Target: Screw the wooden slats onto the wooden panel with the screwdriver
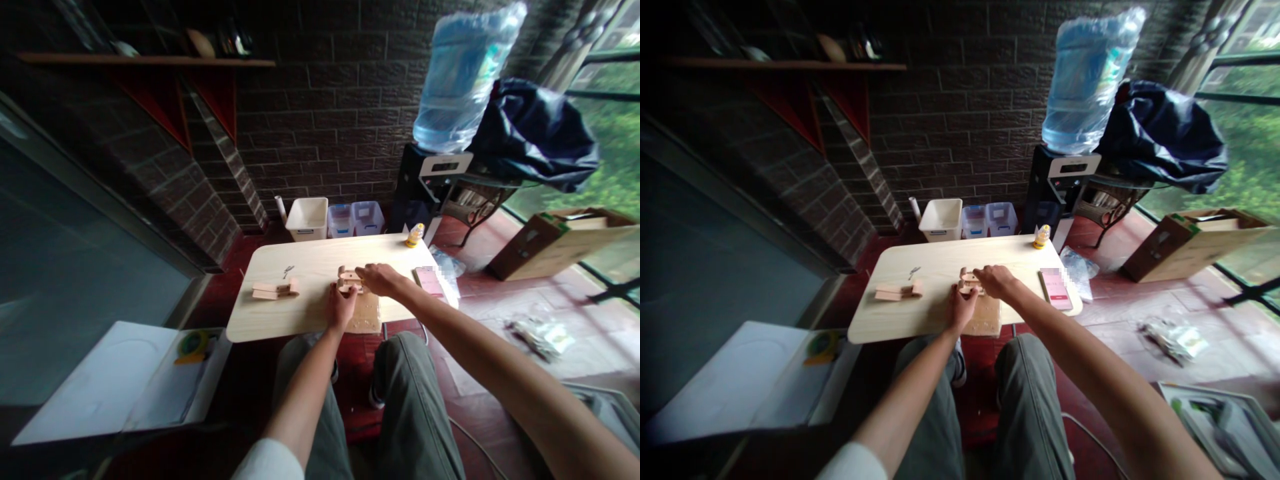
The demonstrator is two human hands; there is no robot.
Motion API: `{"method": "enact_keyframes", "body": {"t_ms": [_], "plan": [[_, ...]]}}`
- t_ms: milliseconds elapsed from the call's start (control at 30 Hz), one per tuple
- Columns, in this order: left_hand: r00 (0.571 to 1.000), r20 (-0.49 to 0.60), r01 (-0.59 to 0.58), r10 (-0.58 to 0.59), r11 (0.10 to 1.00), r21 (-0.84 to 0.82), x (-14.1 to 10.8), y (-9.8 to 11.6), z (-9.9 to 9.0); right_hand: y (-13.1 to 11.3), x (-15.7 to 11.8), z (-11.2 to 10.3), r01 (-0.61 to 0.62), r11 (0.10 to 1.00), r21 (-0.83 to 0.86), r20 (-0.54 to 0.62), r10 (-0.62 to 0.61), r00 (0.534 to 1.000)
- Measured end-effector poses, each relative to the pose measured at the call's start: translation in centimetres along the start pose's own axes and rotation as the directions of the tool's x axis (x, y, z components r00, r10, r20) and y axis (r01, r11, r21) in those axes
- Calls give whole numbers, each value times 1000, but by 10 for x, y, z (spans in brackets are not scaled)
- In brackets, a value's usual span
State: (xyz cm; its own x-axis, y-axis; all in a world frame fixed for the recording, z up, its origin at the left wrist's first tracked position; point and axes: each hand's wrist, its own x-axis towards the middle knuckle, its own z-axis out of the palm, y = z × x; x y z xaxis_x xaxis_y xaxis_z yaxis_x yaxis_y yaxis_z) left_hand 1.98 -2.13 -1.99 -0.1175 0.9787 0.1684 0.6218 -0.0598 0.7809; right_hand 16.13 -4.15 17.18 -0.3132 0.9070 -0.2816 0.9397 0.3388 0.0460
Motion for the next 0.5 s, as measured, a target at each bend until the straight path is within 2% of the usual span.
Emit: {"method": "enact_keyframes", "body": {"t_ms": [500], "plan": [[1000, -3, -27, 26, 1000, -15, -1, 2, -2, -1, 6, -2, -40, 999, -2, -18, 40, 999]]}}
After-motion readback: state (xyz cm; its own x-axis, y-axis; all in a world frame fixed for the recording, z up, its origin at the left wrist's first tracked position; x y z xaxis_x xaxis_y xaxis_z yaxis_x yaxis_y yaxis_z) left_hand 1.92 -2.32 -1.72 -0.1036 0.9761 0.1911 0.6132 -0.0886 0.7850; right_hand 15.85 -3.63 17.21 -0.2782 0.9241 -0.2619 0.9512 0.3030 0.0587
